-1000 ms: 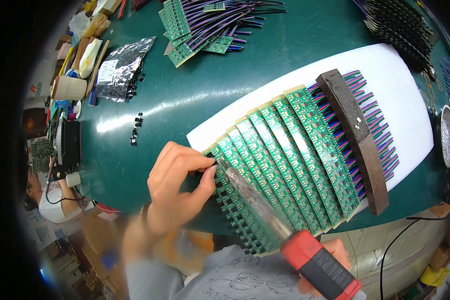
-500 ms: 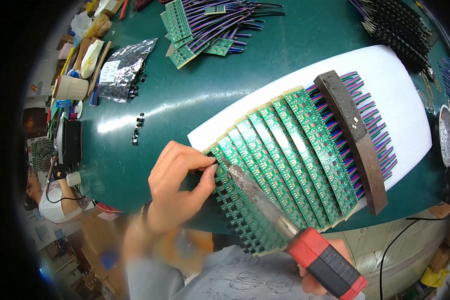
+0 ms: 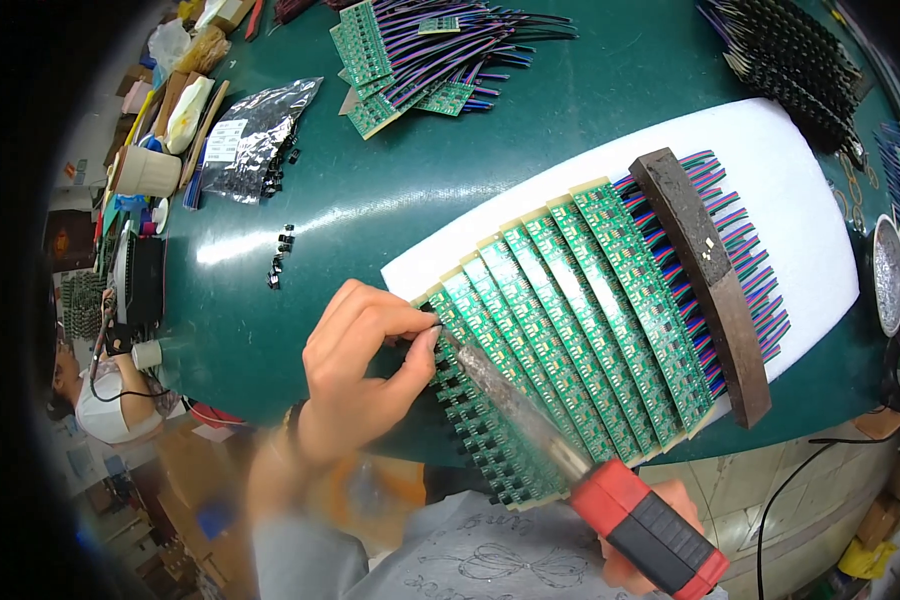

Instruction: The person picks up electronic components from the table by hand, places them onto circuit boards, and solders them in place using a soldering iron.

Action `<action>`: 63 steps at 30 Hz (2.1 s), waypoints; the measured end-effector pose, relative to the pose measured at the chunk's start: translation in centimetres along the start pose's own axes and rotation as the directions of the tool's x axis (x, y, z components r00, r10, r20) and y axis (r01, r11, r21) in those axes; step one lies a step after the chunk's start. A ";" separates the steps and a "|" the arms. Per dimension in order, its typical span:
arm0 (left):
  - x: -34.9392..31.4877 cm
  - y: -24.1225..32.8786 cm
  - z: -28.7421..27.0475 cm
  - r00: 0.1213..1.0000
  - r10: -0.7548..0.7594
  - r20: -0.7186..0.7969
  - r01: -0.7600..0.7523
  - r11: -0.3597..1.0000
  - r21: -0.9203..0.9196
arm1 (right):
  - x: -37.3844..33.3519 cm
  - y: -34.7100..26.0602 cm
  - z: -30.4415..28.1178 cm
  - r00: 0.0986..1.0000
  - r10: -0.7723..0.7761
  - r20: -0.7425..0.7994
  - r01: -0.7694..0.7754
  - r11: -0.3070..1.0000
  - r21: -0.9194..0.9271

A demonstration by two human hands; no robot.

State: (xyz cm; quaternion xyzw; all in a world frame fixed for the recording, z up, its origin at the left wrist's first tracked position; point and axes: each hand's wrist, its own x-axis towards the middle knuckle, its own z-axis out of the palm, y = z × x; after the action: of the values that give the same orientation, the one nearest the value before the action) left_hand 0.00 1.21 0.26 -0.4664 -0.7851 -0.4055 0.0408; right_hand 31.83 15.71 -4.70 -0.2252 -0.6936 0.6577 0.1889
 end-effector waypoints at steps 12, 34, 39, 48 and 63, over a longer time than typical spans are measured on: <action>0.2 -0.2 -0.2 1.000 0.027 -0.010 -0.027 1.000 -0.003 | 3.9 -1.9 1.4 0.967 -0.105 0.231 0.027 0.948 0.318; -1.6 -8.7 -6.6 0.991 -0.066 -0.117 0.125 0.780 0.613 | 1.9 -1.7 1.6 1.000 0.028 0.012 -0.030 0.949 0.313; -1.8 -7.5 -6.3 0.995 -0.047 -0.088 0.089 0.817 0.569 | 1.7 -2.0 1.9 0.999 0.047 -0.028 -0.034 0.939 0.343; -0.6 -6.7 -6.1 0.998 0.058 0.013 -0.052 0.756 0.653 | 1.9 -2.1 1.8 0.999 0.038 0.004 -0.037 0.941 0.337; -3.9 9.4 2.6 0.939 0.323 -0.120 -0.344 0.861 -0.375 | 5.0 -7.2 4.7 0.966 0.244 0.082 -0.257 0.896 0.361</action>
State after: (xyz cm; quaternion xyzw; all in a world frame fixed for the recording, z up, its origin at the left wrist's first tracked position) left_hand 10.18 2.48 2.47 -0.5827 -0.5947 -0.5526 0.0374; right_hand 24.62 14.36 2.04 -0.2618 -0.5261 0.7987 0.1294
